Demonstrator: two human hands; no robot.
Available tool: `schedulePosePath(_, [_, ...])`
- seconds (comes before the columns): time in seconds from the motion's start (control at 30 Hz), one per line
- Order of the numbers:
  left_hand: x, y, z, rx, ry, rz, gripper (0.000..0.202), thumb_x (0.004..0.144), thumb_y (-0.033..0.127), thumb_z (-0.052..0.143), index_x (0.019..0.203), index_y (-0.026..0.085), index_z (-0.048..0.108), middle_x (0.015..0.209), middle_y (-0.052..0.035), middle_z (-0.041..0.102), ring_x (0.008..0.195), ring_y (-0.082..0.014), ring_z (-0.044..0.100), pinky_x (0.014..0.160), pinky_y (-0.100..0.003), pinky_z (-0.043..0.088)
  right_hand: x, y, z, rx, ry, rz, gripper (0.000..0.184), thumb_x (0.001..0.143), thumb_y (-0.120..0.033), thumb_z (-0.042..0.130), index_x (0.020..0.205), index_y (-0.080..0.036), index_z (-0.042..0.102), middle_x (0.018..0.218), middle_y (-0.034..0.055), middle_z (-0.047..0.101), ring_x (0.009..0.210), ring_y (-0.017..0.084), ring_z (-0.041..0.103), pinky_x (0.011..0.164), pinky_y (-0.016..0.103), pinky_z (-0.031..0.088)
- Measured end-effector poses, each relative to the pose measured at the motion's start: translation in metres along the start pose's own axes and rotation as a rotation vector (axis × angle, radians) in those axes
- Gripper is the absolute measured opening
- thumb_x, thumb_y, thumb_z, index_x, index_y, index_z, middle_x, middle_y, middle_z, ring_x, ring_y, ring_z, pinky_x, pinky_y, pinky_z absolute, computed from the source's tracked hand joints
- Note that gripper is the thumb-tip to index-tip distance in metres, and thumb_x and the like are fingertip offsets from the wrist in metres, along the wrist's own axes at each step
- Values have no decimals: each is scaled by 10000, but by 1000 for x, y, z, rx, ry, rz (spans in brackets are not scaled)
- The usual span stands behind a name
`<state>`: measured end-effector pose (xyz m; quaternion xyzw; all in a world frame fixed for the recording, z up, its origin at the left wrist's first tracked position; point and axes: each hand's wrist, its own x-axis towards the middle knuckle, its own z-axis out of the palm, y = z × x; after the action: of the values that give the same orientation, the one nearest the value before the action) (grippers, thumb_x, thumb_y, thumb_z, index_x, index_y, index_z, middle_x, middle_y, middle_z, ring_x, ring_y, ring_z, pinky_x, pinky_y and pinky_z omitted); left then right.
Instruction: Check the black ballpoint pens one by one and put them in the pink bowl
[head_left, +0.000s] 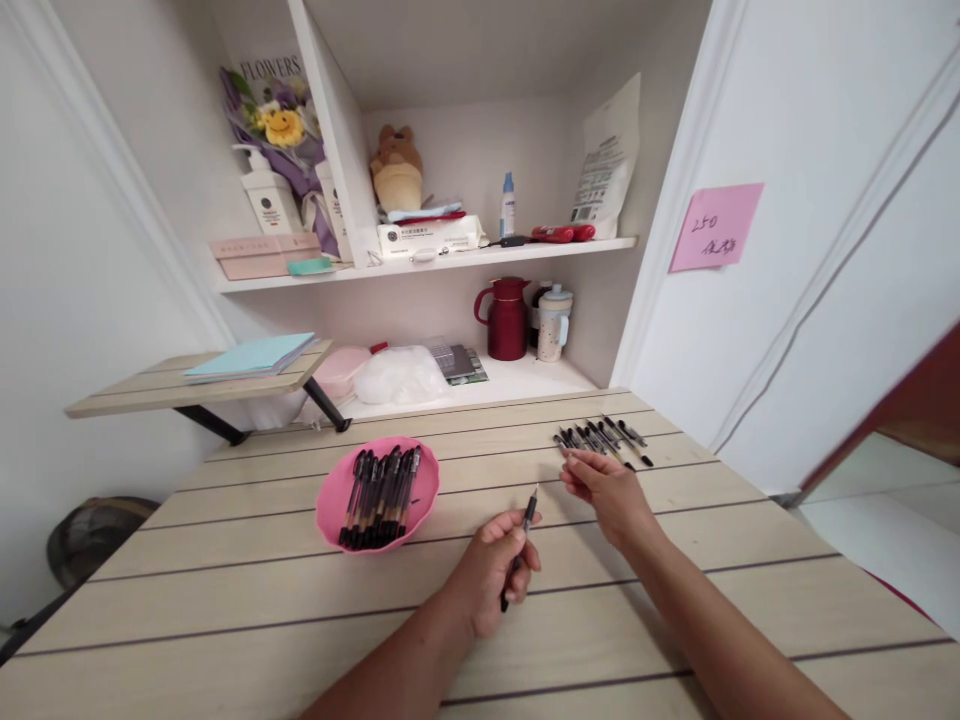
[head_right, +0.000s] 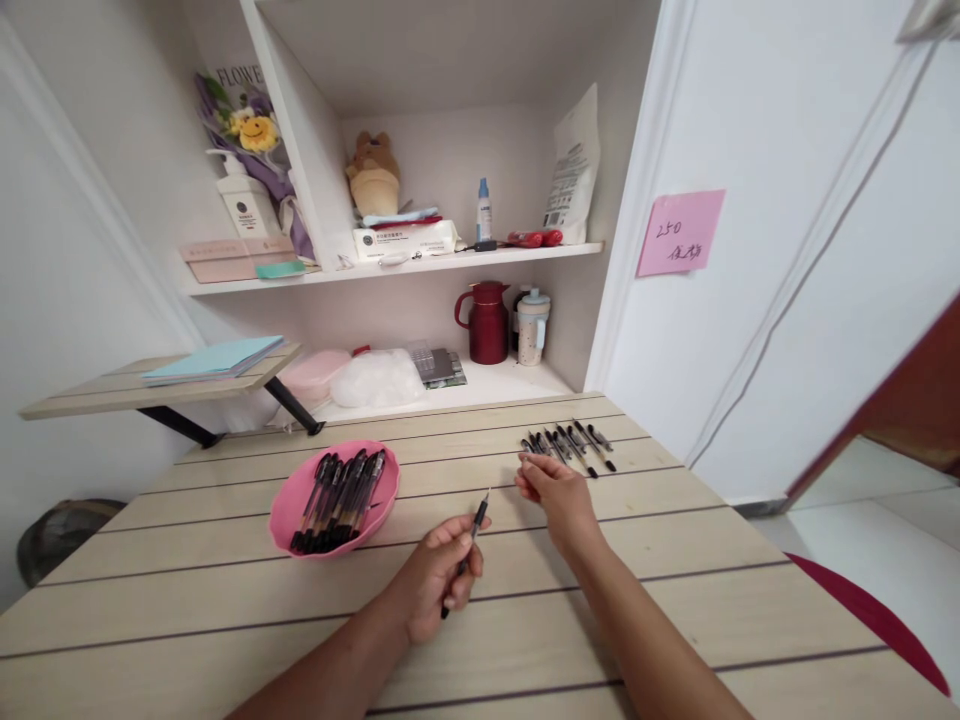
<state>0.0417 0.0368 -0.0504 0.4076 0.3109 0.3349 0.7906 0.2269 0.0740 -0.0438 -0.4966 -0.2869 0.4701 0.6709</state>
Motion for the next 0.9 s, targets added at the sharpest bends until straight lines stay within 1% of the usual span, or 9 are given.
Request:
schedulePosePath(0.1, [-1,0,1,-1,9,-2,392,740,361,558,1070,158,498,590,39,519,324,-3,280,348,-172,122,18,-4,-21,-342,73,-116,276,627,-284,661,850,-122,650,559,8,611,537,147,571,543,279,472])
schedulePosePath(0.2, [-1,1,1,3,15,-2,380,739,358,556,1056,155,507,590,34,525,324,-5,289,350,-173,123,29,-9,-35,-804,47,-249,249,718,-278,539,890,-142,656,592,27,630,576,174,580,577,301,450])
schedulePosePath(0.3, [-1,1,1,13,13,-3,374,736,344,557,1054,154,510,588,33,528,320,-6,289,348,-175,124,32,-13,-37,-1298,-8,-410,212,772,-240,462,795,-187,666,724,67,656,703,202,594,620,298,410])
schedulePosePath(0.4, [0,0,-1,20,10,-8,372,737,332,556,1060,154,507,586,35,529,316,-5,287,347,-176,129,33,-13,-33,-1623,-31,-469,242,799,-247,433,669,-191,629,779,92,640,734,212,586,588,285,366])
schedulePosePath(0.47, [0,0,-1,24,9,-10,374,736,328,558,1062,153,506,585,35,530,317,-6,291,346,-174,134,33,-12,-30,-1695,-39,-484,236,799,-256,438,655,-183,609,776,96,630,704,206,580,562,276,341])
schedulePosePath(0.5, [0,0,-1,27,9,-9,372,737,327,558,1062,153,505,585,35,531,317,-6,293,346,-174,138,34,-11,-28,-1683,-45,-499,224,793,-250,443,660,-178,607,775,97,628,694,202,577,558,273,334])
schedulePosePath(0.57, [0,0,-1,29,5,-6,365,742,325,551,1061,152,504,589,32,534,318,-7,296,345,-174,142,36,-10,-26,-1603,-65,-529,200,777,-223,447,672,-176,610,758,88,631,682,190,573,559,264,330])
schedulePosePath(0.7, [-1,1,0,37,-4,3,364,753,317,534,1074,150,498,589,29,536,310,-9,286,338,-179,133,41,-9,-25,-1469,-94,-540,170,733,-189,458,701,-192,625,703,33,643,642,151,566,570,234,345])
schedulePosePath(0.9, [-1,1,0,39,-12,0,378,751,326,541,1081,148,495,590,29,536,311,-8,288,338,-178,142,46,-8,-31,-1462,-26,-520,150,669,-155,488,732,-168,624,660,35,637,601,153,546,555,238,340])
